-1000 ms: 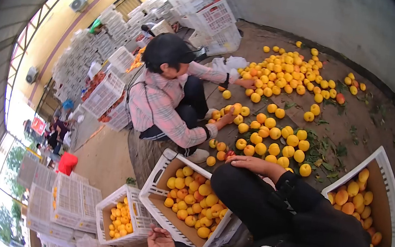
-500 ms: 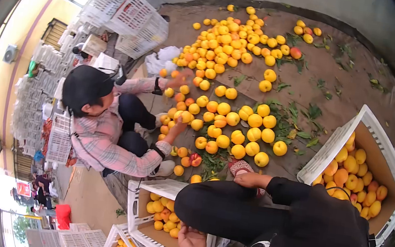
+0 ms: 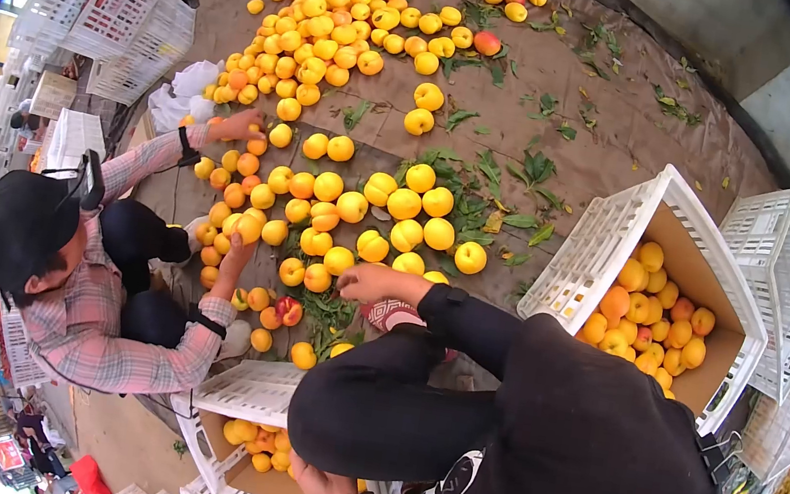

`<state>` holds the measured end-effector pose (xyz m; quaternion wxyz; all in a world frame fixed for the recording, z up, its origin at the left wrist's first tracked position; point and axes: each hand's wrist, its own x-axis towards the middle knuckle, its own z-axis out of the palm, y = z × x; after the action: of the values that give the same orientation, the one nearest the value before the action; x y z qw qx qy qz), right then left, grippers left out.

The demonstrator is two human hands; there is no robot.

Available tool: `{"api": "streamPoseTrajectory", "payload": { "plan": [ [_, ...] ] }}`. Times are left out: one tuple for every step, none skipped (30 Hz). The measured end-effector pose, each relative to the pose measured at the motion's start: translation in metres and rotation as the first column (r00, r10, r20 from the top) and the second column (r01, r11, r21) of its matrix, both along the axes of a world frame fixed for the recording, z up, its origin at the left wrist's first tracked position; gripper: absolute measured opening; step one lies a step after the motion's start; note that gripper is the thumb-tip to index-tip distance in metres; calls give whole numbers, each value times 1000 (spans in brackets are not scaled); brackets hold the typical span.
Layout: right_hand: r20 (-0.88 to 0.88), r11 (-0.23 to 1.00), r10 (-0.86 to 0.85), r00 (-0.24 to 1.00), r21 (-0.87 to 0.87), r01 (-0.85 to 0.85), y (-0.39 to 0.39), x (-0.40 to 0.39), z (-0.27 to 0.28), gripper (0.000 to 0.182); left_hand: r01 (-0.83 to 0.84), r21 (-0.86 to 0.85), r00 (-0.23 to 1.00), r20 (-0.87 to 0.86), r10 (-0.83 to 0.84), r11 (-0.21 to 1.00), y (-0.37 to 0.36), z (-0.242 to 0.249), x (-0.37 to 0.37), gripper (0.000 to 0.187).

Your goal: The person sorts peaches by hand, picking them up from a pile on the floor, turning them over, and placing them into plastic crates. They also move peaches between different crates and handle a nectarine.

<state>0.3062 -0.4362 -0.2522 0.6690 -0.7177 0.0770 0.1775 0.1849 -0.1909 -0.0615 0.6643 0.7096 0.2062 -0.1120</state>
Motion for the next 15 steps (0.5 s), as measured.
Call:
{"api": "streamPoseTrajectory", "payload": {
  "plan": [
    [-82, 999, -34, 996, -21, 33, -13, 9, 6, 46, -33, -104, 999, -28, 30, 994, -6, 0, 11, 27],
    [49, 987, -107, 993, -111, 112, -21, 22, -29, 46, -72, -203, 996, -62, 60, 977, -13, -1, 21, 24],
    [96, 976, -186, 978, -95, 195, -37, 33, -36, 47, -211, -419, 972, -188, 143, 883, -19, 0, 39, 22],
    [84, 950, -285, 955, -108, 293, -49, 43, -46, 48, -356, -588, 926, -325, 191, 726, -26, -2, 54, 19],
    [116, 915, -296, 948, -250, 317, -66, 59, -67, 48, -332, -609, 933, -324, 156, 720, -32, -7, 66, 17],
    [17, 889, -323, 946, -337, 310, -83, 72, -50, 49, -308, -630, 939, -321, 122, 713, -36, -12, 78, 15],
    [46, 818, -358, 933, -466, 337, -95, 82, -31, 51, -287, -651, 943, -320, 89, 703, -41, -19, 89, 13],
    [209, 758, -369, 906, -496, 424, -107, 98, -40, 52, -286, -665, 940, -336, 66, 689, -44, -28, 101, 12],
    [277, 706, -369, 887, -538, 461, -116, 114, -49, 53, -286, -680, 935, -352, 42, 675, -46, -39, 113, 12],
    [344, 649, -361, 867, -575, 498, -122, 131, -51, 55, -287, -695, 930, -367, 18, 659, -50, -47, 126, 12],
    [392, 590, -329, 859, -625, 511, -125, 148, -52, 56, -271, -693, 933, -361, 4, 668, -56, -53, 138, 11],
    [436, 529, -293, 851, -668, 524, -126, 164, -57, 57, -246, -712, 939, -344, -21, 658, -61, -57, 150, 12],
    [476, 466, -249, 843, -704, 536, -127, 176, -62, 59, -222, -730, 944, -326, -44, 647, -66, -61, 161, 14],
    [477, 447, -211, 854, -729, 518, -128, 185, -69, 60, -199, -747, 950, -306, -63, 634, -70, -65, 171, 15],
    [477, 429, -171, 862, -752, 500, -128, 195, -75, 61, -199, -760, 951, -303, -66, 619, -72, -68, 180, 14]
  ]
}}
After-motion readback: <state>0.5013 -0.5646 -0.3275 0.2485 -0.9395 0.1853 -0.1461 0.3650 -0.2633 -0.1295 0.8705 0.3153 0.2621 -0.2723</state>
